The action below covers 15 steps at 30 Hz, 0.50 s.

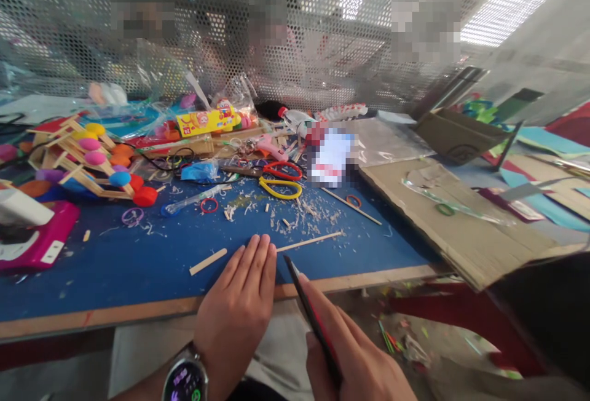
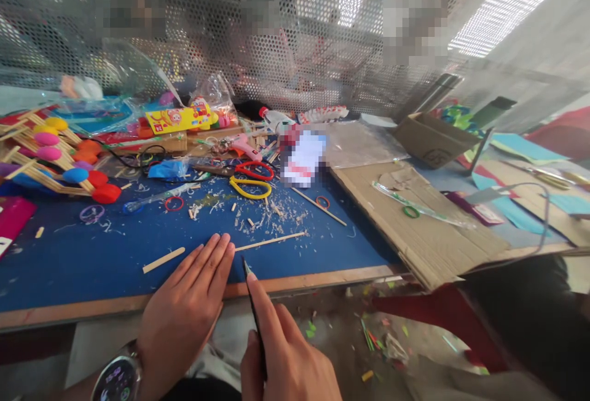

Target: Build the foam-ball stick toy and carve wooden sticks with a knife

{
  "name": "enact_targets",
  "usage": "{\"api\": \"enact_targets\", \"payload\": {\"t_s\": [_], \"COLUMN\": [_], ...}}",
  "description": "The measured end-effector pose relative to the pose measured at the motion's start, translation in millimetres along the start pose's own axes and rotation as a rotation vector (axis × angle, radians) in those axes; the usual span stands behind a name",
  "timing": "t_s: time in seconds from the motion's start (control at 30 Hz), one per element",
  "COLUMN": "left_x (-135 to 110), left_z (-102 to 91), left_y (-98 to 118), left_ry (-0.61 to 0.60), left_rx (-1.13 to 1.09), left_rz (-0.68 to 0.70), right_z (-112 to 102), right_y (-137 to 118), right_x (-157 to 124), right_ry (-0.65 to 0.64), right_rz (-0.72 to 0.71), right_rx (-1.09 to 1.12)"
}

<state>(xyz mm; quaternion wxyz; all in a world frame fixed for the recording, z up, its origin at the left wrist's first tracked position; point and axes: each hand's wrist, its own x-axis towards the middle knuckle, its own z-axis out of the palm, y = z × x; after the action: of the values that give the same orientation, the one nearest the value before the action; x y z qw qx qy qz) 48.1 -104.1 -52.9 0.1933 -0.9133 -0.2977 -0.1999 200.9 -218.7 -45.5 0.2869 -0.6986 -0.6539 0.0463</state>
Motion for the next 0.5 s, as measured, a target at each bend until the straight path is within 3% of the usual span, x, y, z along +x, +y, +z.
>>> {"api": "enact_targets", "payload": {"t_s": [0.33,0.5], "left_x": [2.1,2.3], "left_z": [1.4,-0.7], "left_y": [1.1,0.6], "left_ry": [0.032,0.022], "left_rx": [-0.005,-0.002], "left_rz": [-0.015,-0.012], "right_z": [1.0,4.1], "right_y": [2.0,-1.7], "right_x": [7.6,5.2], "right_ry": [-0.044,0.006], "right_rz": [-0.053,0.016], "right_rx": [0.017,0.036]}}
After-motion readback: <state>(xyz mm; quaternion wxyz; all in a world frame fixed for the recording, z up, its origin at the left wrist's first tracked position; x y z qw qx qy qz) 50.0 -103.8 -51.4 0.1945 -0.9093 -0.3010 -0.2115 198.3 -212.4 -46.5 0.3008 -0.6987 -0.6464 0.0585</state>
